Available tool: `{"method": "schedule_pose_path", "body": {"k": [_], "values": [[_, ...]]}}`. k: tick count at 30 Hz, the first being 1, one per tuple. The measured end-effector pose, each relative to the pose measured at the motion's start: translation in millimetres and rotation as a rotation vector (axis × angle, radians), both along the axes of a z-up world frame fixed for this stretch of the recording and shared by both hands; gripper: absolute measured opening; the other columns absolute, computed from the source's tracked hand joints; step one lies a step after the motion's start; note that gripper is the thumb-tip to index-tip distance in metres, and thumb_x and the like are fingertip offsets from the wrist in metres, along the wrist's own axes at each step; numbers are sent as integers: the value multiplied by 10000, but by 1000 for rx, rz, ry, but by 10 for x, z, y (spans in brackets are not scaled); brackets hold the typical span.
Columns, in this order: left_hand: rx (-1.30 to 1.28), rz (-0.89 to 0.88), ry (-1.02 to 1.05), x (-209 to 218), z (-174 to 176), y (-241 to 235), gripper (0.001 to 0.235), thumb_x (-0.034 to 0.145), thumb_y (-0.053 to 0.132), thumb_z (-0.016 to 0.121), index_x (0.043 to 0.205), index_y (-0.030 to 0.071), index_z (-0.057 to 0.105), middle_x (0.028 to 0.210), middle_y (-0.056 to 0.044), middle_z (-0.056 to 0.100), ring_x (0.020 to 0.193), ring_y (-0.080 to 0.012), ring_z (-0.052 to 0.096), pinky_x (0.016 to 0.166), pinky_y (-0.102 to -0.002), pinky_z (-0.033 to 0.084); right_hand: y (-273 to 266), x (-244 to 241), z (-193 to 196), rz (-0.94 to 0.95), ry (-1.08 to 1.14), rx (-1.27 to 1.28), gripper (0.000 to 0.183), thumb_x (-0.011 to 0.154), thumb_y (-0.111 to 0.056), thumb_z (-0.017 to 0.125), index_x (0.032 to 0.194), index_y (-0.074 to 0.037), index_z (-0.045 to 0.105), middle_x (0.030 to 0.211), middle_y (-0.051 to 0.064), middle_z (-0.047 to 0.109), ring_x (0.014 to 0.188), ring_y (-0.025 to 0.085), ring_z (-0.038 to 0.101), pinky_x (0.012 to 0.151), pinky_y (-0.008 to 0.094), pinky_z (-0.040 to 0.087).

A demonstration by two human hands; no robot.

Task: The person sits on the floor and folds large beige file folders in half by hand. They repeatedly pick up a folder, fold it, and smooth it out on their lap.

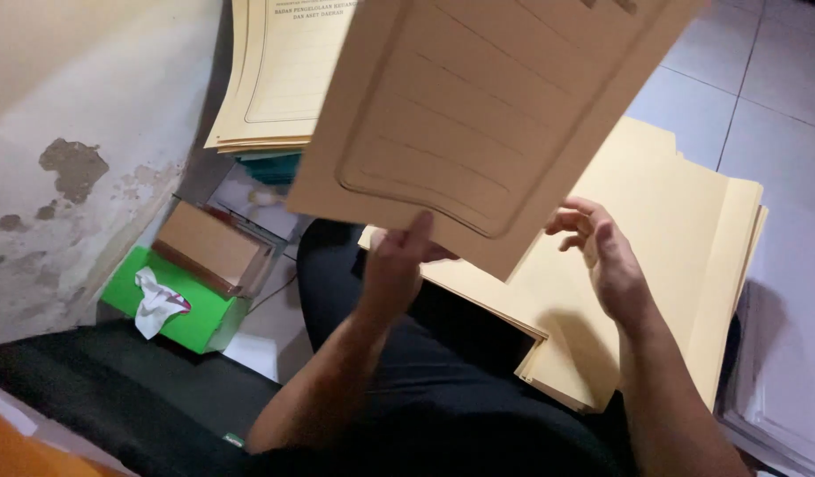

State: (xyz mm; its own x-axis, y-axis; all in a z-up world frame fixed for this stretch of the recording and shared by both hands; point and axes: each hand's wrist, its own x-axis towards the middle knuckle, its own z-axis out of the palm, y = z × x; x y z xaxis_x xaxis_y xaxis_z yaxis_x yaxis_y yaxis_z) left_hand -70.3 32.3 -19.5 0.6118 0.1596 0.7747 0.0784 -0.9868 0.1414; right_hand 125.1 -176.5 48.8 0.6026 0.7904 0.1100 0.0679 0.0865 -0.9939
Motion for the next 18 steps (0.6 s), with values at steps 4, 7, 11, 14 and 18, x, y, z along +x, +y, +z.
{"method": "schedule_pose_path", "body": {"k": [4, 7, 11, 14, 18], "values": [[-1725, -312, -683, 139, 576, 807, 220, 1020, 104, 628, 1080, -104, 593, 741, -233, 696, 594, -371, 737, 621, -564, 667, -137, 216, -477, -155, -420, -425, 263, 1108, -214, 504, 1260, -85, 675, 1045, 119, 677, 1047, 272, 602, 995, 440, 469], [-1770, -213, -785, 210, 698, 1342, 329, 992, 156, 660, 1170, -64, 494, 846, -227, 707, 657, -373, 761, 633, -562, 687, -199, 251, -700, -268, -609, -480, 145, 1088, -186, 592, 1133, -137, 721, 977, 77, 696, 988, 288, 641, 944, 408, 497], [-1887, -21, -714, 341, 274, 2050, 566, 1009, 170, 620, 1434, 2, 287, 1167, -323, 640, 864, -500, 771, 717, -592, 709, -195, 232, -809, -317, -808, -471, 75, 1022, -199, 658, 1073, -157, 692, 859, 65, 632, 872, 277, 617, 869, 396, 497], [-1815, 39, -613, 346, 141, 1998, 557, 1014, 179, 602, 1405, -67, 293, 1123, -319, 649, 810, -460, 796, 689, -578, 724, -185, 198, -768, -325, -807, -500, 92, 1006, -209, 660, 1085, -168, 687, 864, 46, 634, 878, 258, 620, 862, 383, 503], [-1820, 13, -587, 226, 346, 1752, 592, 997, 257, 645, 1302, -128, 315, 1009, -287, 683, 794, -427, 795, 670, -545, 717, -201, 147, -730, -328, -782, -517, 75, 1011, -207, 655, 1063, -161, 683, 840, 48, 616, 864, 263, 609, 849, 387, 501]]}}
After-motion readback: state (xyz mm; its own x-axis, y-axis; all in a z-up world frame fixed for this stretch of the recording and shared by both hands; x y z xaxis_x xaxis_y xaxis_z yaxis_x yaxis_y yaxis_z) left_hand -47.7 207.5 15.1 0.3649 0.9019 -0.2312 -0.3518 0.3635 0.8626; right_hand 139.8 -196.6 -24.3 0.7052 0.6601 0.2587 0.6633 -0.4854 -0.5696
